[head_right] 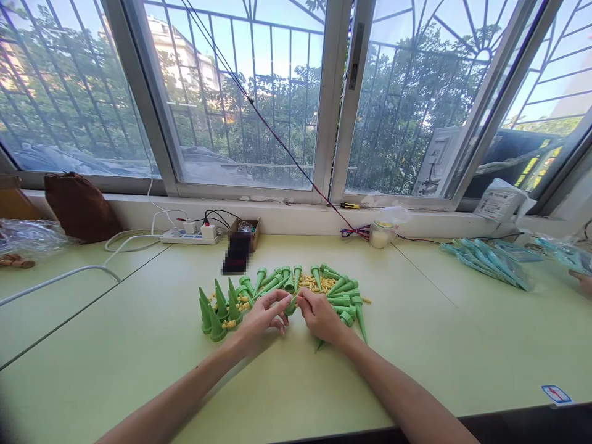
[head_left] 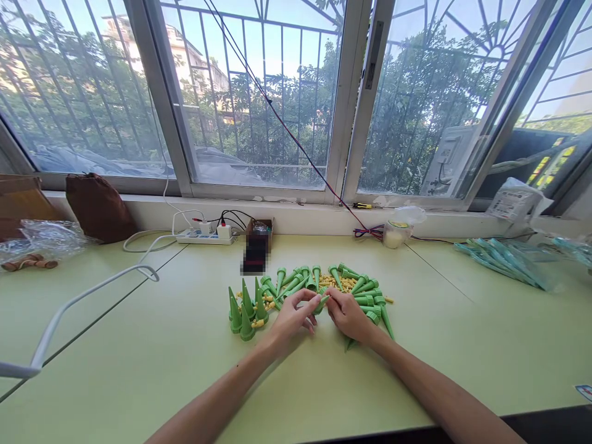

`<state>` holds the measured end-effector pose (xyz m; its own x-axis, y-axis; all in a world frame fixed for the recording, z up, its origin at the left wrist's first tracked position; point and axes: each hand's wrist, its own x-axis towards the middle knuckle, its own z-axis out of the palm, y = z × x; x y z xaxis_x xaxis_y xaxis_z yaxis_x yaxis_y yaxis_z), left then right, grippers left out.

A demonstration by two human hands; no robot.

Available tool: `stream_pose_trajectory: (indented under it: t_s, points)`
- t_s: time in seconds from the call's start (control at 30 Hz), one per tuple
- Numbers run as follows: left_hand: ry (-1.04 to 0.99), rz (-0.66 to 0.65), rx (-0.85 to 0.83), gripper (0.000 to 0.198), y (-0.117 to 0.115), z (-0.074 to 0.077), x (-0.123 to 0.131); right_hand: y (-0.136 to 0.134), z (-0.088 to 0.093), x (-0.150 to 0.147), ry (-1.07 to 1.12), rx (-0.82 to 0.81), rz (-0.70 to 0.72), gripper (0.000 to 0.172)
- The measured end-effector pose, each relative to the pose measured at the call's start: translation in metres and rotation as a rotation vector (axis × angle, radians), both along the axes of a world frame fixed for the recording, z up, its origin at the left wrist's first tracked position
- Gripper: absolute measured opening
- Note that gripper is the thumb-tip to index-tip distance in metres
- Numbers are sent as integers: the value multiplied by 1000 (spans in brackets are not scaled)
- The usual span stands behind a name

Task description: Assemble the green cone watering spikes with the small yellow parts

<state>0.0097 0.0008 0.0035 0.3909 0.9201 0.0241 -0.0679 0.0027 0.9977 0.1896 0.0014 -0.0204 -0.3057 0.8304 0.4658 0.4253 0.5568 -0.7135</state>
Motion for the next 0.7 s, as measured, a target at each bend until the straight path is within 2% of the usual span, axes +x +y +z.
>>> stream_pose_trajectory:
  t_s: [0.7]
  points:
    - [-6,-26,-13,44,0,-3,1,0,1,0,-11,-4,11,27]
